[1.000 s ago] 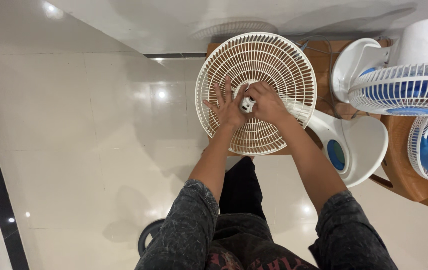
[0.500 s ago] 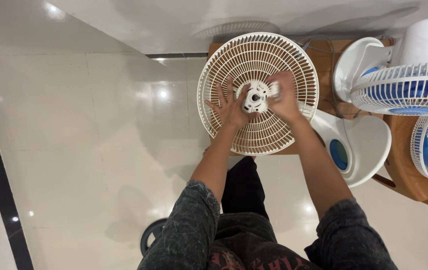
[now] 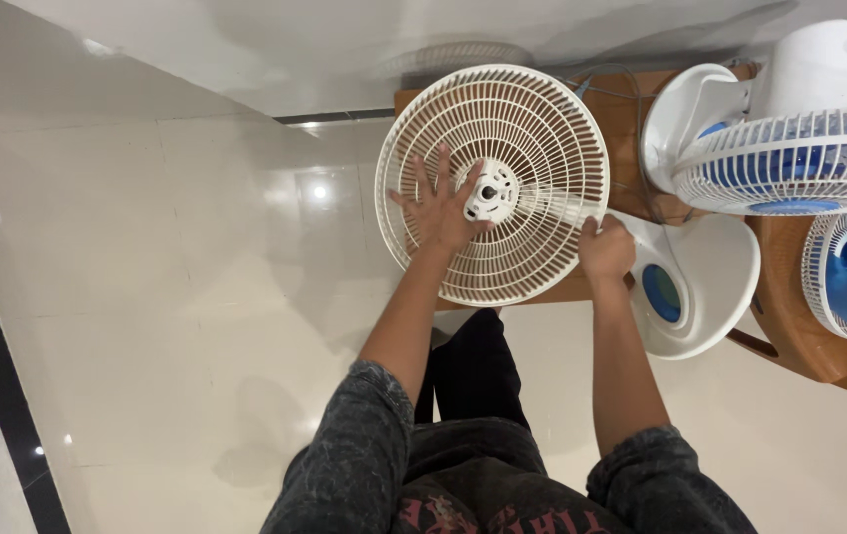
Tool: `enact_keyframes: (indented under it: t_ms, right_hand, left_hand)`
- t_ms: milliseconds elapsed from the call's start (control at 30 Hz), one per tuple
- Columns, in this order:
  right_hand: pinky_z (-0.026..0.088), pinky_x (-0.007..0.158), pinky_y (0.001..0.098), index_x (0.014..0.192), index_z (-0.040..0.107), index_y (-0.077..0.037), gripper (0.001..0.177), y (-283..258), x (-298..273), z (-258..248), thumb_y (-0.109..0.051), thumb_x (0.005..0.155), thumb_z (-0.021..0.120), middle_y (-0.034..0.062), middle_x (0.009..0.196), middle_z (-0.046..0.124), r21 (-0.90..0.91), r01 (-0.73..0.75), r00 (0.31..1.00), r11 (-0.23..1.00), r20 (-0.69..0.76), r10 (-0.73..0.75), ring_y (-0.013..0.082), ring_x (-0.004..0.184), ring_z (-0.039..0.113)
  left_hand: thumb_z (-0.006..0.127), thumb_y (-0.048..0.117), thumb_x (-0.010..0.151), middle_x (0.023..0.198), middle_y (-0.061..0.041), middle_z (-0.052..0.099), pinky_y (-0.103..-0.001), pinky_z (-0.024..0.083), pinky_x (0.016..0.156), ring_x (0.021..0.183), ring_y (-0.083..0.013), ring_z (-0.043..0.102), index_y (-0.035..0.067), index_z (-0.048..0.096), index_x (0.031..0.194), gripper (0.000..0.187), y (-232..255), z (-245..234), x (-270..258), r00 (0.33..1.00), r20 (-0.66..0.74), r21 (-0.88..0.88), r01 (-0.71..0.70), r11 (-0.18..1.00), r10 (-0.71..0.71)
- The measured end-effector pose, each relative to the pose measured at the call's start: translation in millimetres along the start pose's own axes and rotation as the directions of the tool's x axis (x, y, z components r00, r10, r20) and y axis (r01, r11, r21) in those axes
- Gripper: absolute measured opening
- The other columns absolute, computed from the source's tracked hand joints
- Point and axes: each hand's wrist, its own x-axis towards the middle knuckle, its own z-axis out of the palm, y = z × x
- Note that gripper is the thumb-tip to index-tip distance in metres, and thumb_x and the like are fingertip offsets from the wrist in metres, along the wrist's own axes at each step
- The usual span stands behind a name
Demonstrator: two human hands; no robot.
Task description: The person assembles a small electric fan by hand. They place the fan blade onto the motor shaft, secure it with the central nut, and then attach the rear grille to complete the assembly.
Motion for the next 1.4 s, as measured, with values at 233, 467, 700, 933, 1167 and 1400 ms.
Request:
enact_keyframes:
  t_ms: [233,467,700,933,1167,1400]
  right_hand:
    - [0.055,0.073,0.0543,0.085,0.070,-0.002,0.029,0.3,-4.6,-7.2,-0.030,0.095,0.069,0.0239,0.083,0.071,-0.032,-0.038,0.999,0.999,0.000,0.038,0.0451,0.077,0.069]
    - [0.055,0.075,0.0542,0.089,0.071,-0.001,0.027,-3.8,16.2,-7.6,-0.028,0.093,0.068,0.0238,0.092,0.072,-0.025,0.063,0.998,0.998,0.005,-0.063,0.0434,0.083,0.070]
    - [0.056,0.069,0.0537,0.089,0.070,0.000,0.024,-9.7,7.5,0.7,-0.024,0.091,0.068,0.0205,0.091,0.072,-0.070,0.086,0.994,0.994,-0.055,-0.090,0.0409,0.083,0.069]
    - [0.056,0.065,0.0514,0.087,0.069,-0.002,0.020,-8.7,32.1,4.6,-0.022,0.090,0.069,0.0176,0.092,0.070,-0.051,0.155,0.981,0.987,-0.112,-0.160,0.0379,0.087,0.068]
    - [0.057,0.066,0.0499,0.089,0.066,-0.001,0.020,-3.7,50.4,12.2,-0.022,0.090,0.068,0.0166,0.094,0.069,-0.032,0.237,0.971,0.971,-0.004,-0.238,0.0361,0.091,0.067]
    - [0.056,0.065,0.0492,0.091,0.066,-0.003,0.016,-10.0,72.0,5.4,-0.018,0.089,0.068,0.0152,0.094,0.067,0.009,0.314,0.949,0.949,-0.030,-0.314,0.0362,0.090,0.065]
  left_hand:
    - [0.082,0.061,0.071,0.172,-0.009,-0.009,-0.084,-0.020,0.105,0.152,-0.0455,-0.025,0.049,0.058,0.139,0.072,2.0,-5.2,13.0,0.997,-0.051,-0.087,-0.059,0.995,0.055]
    - [0.085,0.051,0.069,0.168,-0.015,0.007,-0.085,-0.018,0.104,0.151,-0.0478,-0.014,0.038,0.074,0.117,0.051,6.6,29.8,19.6,0.946,-0.324,-0.157,-0.082,0.984,0.027]
    - [0.081,0.044,0.084,0.162,-0.010,0.036,-0.082,-0.004,0.118,0.157,-0.0454,0.013,0.028,0.071,0.107,0.030,1.2,63.0,27.7,0.800,-0.552,0.062,-0.243,0.968,0.236]
    - [0.078,0.057,0.079,0.163,-0.013,0.027,-0.083,-0.007,0.111,0.155,-0.0424,0.003,0.029,0.067,0.122,0.053,10.8,54.8,23.7,0.908,-0.404,0.002,-0.120,0.993,0.110]
    - [0.070,0.065,0.085,0.171,-0.010,0.009,-0.082,-0.012,0.112,0.157,-0.0394,-0.012,0.037,0.062,0.132,0.055,29.4,40.3,16.0,0.973,-0.228,0.047,0.050,0.998,-0.038]
    - [0.051,0.074,0.093,0.172,-0.003,-0.013,-0.084,-0.012,0.108,0.152,-0.0384,-0.023,0.052,0.020,0.160,0.077,36.7,43.7,22.3,0.987,-0.078,0.044,0.146,0.988,-0.142]
